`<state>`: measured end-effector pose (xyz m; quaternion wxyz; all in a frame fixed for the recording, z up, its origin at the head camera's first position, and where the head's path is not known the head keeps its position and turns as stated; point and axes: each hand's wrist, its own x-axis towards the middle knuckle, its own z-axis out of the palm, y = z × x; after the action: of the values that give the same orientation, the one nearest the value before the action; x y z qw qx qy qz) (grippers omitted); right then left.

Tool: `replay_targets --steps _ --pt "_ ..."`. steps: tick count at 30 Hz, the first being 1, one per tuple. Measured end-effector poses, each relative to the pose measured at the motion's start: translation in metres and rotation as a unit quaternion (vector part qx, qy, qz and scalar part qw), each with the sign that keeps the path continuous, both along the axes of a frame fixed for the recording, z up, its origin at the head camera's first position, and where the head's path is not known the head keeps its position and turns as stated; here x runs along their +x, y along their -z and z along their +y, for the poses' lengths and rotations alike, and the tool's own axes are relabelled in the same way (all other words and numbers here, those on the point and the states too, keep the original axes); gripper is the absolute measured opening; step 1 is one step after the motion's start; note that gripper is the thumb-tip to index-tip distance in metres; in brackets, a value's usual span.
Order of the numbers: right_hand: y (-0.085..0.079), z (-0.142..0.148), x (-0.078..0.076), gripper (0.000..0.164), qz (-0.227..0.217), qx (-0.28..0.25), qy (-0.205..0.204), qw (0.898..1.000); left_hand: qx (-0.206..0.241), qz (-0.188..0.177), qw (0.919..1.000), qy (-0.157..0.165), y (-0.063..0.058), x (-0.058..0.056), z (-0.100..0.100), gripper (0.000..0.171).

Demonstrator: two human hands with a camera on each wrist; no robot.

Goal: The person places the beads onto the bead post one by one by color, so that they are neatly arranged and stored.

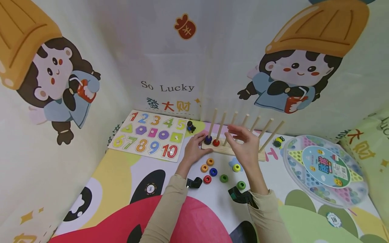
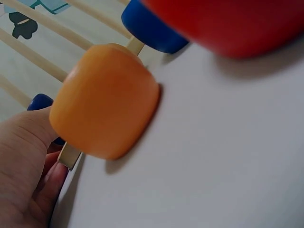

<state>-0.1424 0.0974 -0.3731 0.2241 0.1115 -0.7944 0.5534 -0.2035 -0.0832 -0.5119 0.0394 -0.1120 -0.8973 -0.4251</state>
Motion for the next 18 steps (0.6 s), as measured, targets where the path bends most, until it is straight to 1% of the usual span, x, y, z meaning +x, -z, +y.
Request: replay_targets --steps 6,9,12,14,18 --pt "0.017 0.006 0.007 0.023 -0.02 -0.014 -0.019 1.0 0.0 0.006 1.0 -0.001 0.001 -0.001 0.0 0.076" --pt "0.024 0.007 0.01 0.022 -0.031 -0.01 -0.026 0.999 0.003 0.006 1.0 -0.001 0.0 -0.001 0.0 0.076" --pt "0.032 0.008 0.015 0.022 -0.051 -0.006 -0.028 0.998 0.005 0.004 1.0 0.001 -0.001 -0.001 0.0 0.075" --pt "0.035 0.007 0.019 0.022 -0.063 -0.003 -0.031 0.998 0.005 0.006 1.0 0.002 -0.001 0.0 0.0 0.075" --pt "0.031 0.005 0.032 0.024 -0.073 0.01 -0.049 0.996 0.002 0.008 1.0 0.001 0.0 0.0 0.0 0.075"
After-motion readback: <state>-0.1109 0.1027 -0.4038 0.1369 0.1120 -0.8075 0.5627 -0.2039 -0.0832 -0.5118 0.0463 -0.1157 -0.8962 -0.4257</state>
